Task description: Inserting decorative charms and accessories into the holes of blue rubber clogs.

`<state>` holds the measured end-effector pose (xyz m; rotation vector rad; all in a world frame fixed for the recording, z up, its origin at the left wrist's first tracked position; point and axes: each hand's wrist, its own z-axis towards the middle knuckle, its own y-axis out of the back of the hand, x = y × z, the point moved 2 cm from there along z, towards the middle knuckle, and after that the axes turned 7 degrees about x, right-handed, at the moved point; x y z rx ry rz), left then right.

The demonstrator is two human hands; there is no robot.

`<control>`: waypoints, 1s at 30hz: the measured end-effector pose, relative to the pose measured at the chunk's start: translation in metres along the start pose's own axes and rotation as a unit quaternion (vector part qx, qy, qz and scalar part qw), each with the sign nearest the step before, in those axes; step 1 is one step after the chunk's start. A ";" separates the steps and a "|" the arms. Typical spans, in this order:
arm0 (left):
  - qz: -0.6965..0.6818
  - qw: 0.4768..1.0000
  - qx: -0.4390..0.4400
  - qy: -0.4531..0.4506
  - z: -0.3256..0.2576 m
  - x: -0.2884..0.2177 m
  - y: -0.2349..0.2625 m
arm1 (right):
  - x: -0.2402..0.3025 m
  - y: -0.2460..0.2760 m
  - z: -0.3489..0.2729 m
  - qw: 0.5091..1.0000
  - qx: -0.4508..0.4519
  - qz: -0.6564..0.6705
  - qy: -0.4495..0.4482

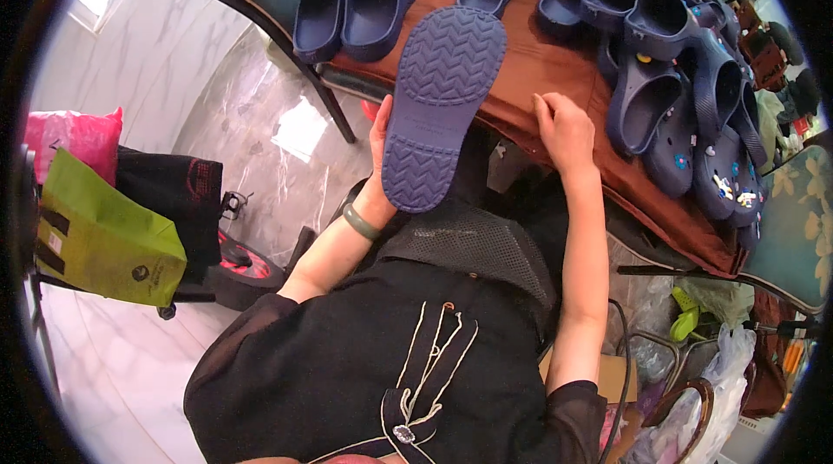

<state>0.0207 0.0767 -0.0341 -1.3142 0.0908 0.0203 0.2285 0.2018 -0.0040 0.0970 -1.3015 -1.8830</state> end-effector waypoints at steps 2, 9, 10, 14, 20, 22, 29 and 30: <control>-0.013 1.000 0.002 -0.001 0.000 0.003 0.007 | -0.018 -0.010 0.008 0.998 0.011 -0.017 -0.064; -0.090 0.993 0.071 -0.007 -0.010 -0.003 0.006 | -0.014 -0.029 0.025 0.986 0.007 -0.155 -0.061; -0.096 0.993 0.072 -0.002 -0.010 -0.004 0.004 | -0.013 -0.029 0.024 0.986 0.009 -0.155 -0.059; -0.107 0.993 0.053 -0.008 -0.011 -0.005 0.001 | -0.009 -0.027 0.022 0.986 0.004 -0.150 -0.068; -0.088 0.995 0.042 0.001 -0.010 -0.005 -0.003 | -0.008 -0.027 0.019 0.987 -0.009 -0.152 -0.059; -0.089 0.995 0.046 0.005 -0.010 -0.006 0.000 | -0.008 -0.026 0.019 0.987 -0.014 -0.149 -0.055; -0.080 0.996 0.036 -0.006 -0.008 -0.005 -0.003 | -0.006 -0.025 0.016 0.987 -0.013 -0.147 -0.058; -0.088 0.995 0.046 -0.005 -0.007 -0.004 -0.003 | -0.006 -0.025 0.016 0.987 -0.009 -0.146 -0.063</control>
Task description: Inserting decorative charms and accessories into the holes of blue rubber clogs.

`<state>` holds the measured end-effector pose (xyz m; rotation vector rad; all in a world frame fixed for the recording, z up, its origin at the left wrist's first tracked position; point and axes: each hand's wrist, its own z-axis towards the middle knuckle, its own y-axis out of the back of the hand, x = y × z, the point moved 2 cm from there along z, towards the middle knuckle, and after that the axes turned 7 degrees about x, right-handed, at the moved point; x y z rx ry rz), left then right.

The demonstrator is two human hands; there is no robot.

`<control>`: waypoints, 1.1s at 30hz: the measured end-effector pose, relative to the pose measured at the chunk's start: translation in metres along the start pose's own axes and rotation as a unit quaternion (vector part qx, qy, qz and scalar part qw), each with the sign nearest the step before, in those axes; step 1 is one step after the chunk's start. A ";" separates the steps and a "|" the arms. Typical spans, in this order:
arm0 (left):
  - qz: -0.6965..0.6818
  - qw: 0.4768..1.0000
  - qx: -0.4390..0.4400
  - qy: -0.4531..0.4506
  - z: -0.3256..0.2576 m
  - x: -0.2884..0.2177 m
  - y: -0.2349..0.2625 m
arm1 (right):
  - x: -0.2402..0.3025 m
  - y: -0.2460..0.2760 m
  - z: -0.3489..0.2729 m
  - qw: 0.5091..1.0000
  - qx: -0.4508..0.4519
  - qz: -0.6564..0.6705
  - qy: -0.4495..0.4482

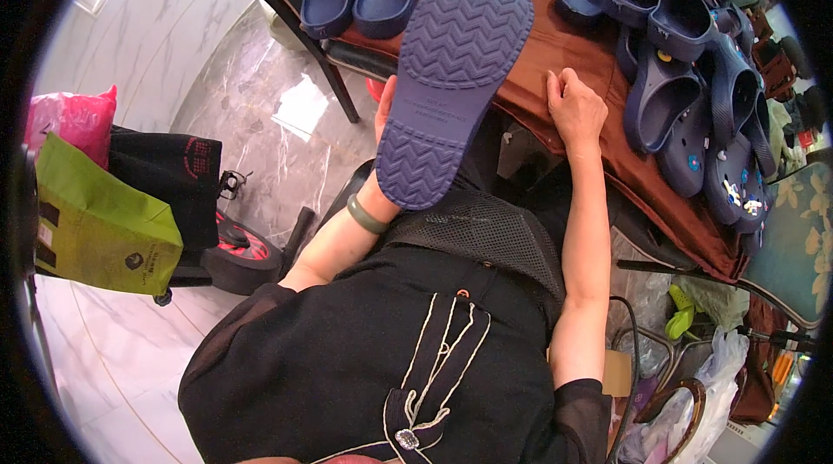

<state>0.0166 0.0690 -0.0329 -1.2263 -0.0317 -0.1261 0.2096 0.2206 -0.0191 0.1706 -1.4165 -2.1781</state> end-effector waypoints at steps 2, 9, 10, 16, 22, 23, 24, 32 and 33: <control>-0.008 1.000 0.009 0.002 0.000 0.001 -0.001 | 0.000 0.000 0.000 1.000 0.001 -0.001 0.000; -0.004 1.000 0.004 -0.004 -0.002 -0.002 -0.001 | 0.002 0.001 0.000 1.000 0.003 -0.009 0.001; -0.002 1.000 0.003 -0.006 -0.003 -0.003 0.000 | 0.003 0.001 0.000 1.000 0.003 -0.008 0.001; 0.009 1.000 -0.017 -0.007 -0.002 -0.001 -0.002 | 0.001 0.001 -0.001 1.000 -0.007 -0.002 0.007; -0.002 1.000 -0.014 -0.005 -0.003 -0.001 -0.001 | 0.002 0.001 -0.002 1.000 -0.001 -0.003 -0.001; -0.002 1.000 -0.014 -0.005 -0.004 -0.001 0.001 | 0.002 0.001 -0.003 1.000 -0.007 0.001 0.003; -0.004 1.000 -0.011 -0.003 -0.004 -0.002 0.002 | 0.002 0.001 -0.003 1.000 -0.012 0.006 0.006; -0.019 1.000 0.009 -0.003 -0.004 -0.001 0.002 | 0.001 0.001 -0.003 1.000 -0.020 0.008 0.018; -0.018 1.000 0.011 -0.002 -0.004 -0.001 0.002 | 0.001 0.000 -0.003 1.000 -0.018 0.011 0.016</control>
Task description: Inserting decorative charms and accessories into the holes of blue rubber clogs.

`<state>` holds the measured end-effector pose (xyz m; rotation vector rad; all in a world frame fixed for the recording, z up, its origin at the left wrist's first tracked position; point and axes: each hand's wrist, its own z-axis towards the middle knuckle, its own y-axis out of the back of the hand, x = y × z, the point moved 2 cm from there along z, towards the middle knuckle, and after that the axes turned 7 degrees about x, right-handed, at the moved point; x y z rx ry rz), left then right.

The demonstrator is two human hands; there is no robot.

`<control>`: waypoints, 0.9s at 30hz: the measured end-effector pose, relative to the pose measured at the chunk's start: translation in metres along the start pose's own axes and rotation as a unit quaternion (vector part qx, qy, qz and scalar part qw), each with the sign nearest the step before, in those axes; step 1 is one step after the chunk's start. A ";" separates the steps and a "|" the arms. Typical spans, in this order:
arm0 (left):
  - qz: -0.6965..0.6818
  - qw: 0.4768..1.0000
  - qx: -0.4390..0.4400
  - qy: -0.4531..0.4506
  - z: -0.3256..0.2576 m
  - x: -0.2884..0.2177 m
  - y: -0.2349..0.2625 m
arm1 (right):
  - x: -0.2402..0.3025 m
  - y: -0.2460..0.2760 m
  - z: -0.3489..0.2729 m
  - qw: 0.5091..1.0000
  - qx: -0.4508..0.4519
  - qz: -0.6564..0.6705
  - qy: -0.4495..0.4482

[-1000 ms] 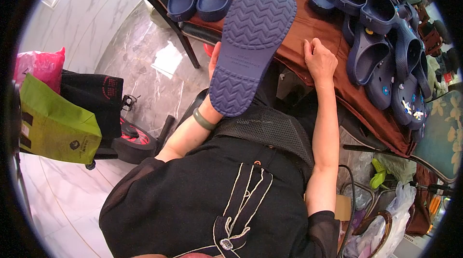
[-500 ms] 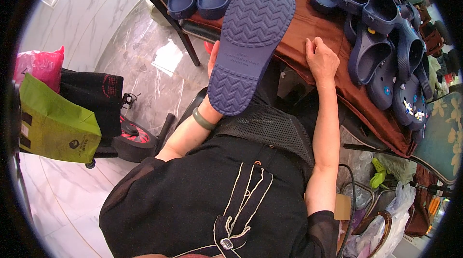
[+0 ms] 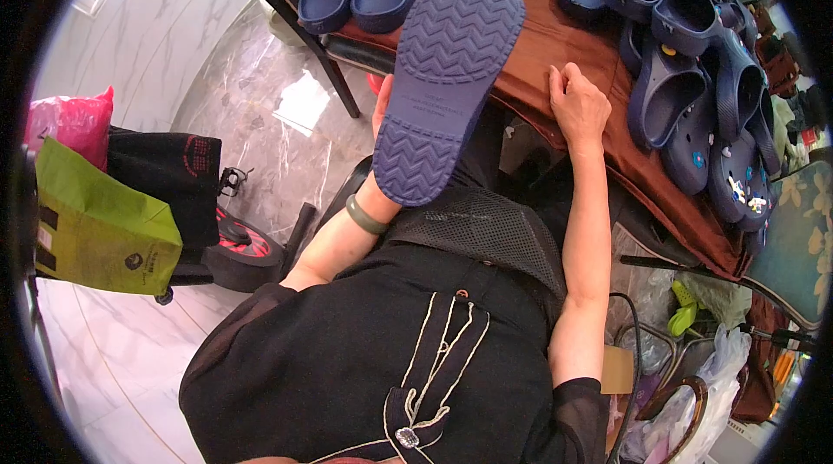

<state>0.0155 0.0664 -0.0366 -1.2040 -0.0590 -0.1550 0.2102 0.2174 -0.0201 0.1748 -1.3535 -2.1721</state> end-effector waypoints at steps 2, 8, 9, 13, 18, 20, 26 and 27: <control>0.001 1.000 0.002 0.000 0.000 0.000 0.000 | 0.000 0.000 0.000 1.000 -0.001 -0.001 0.001; 0.006 1.000 -0.019 -0.005 -0.002 0.000 0.004 | 0.000 0.000 -0.001 1.000 0.001 -0.004 -0.002; 0.005 1.000 -0.020 -0.003 -0.002 0.001 0.002 | 0.000 0.000 -0.001 1.000 0.005 -0.004 -0.008; 0.002 1.000 -0.001 0.008 -0.002 0.001 0.000 | 0.001 0.000 -0.001 1.000 0.003 -0.002 -0.007; 0.014 0.999 -0.031 0.000 -0.002 0.000 0.002 | 0.002 0.001 -0.001 1.000 0.000 -0.004 -0.004; 0.017 0.999 -0.031 -0.002 -0.002 0.000 0.001 | 0.001 0.000 -0.001 1.000 0.002 -0.008 -0.005; -0.003 1.000 -0.009 -0.002 -0.002 0.002 -0.001 | 0.000 -0.001 -0.001 1.000 0.001 -0.013 -0.003; 0.002 1.000 -0.021 -0.009 -0.001 0.003 -0.002 | -0.001 -0.002 -0.002 1.000 -0.001 -0.009 -0.001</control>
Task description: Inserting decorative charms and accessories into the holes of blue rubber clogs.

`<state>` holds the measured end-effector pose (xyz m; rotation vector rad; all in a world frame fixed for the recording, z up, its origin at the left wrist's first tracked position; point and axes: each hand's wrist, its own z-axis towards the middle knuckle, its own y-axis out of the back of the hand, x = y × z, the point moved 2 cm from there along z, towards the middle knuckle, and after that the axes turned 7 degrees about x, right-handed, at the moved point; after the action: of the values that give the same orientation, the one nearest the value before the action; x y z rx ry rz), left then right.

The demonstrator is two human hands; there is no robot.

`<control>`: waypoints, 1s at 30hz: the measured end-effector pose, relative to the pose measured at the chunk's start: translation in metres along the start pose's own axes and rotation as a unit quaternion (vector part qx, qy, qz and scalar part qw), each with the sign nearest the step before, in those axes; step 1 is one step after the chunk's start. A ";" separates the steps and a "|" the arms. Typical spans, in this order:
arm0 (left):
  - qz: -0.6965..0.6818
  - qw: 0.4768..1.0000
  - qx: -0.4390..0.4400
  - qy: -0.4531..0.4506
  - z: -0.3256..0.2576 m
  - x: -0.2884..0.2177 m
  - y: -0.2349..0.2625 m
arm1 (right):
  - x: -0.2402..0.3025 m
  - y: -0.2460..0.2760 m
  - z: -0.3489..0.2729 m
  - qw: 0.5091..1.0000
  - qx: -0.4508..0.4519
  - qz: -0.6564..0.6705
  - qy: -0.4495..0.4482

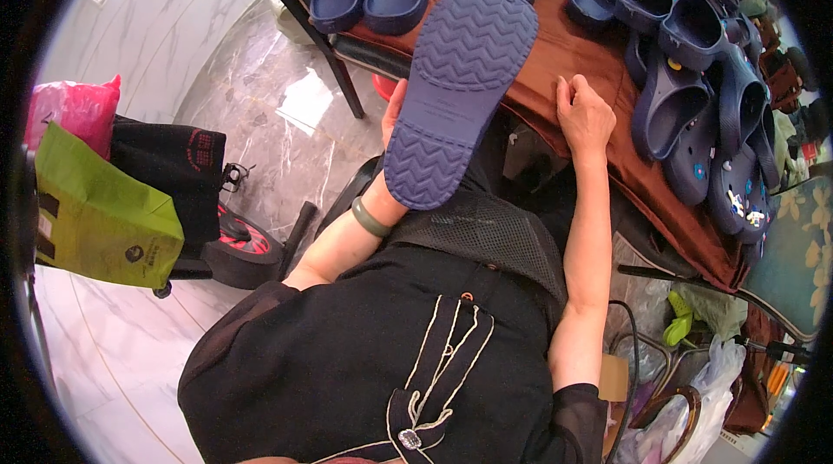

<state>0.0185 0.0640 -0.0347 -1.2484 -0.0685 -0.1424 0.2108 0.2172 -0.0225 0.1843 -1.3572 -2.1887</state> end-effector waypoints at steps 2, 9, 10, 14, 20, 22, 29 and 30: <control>0.006 1.000 -0.012 -0.008 0.000 0.000 0.000 | 0.000 0.000 0.000 1.000 0.002 0.001 -0.002; -0.001 1.000 -0.004 0.002 0.001 0.000 0.000 | 0.001 0.000 0.000 1.000 0.003 0.007 -0.007; -0.004 1.000 -0.007 0.001 0.001 0.000 0.000 | 0.001 0.001 -0.001 1.000 0.003 0.007 -0.006; -0.004 1.000 -0.008 -0.003 0.001 0.000 0.001 | 0.003 0.003 -0.001 1.000 0.008 0.017 -0.014; -0.006 1.000 -0.003 0.001 0.000 0.001 0.001 | 0.000 0.001 -0.001 1.000 -0.009 0.021 -0.004; -0.008 1.000 0.000 0.003 -0.001 0.001 0.001 | 0.001 0.001 -0.002 1.000 -0.009 0.022 -0.004; -0.022 0.999 0.041 0.019 -0.002 0.001 0.001 | 0.003 0.001 -0.002 1.000 -0.011 0.019 0.004; -0.016 0.999 0.031 0.017 -0.002 0.001 0.002 | 0.002 0.001 -0.002 1.000 -0.019 0.021 0.011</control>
<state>0.0201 0.0629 -0.0375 -1.1826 -0.0630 -0.1883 0.2107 0.2143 -0.0223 0.1624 -1.2943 -2.1698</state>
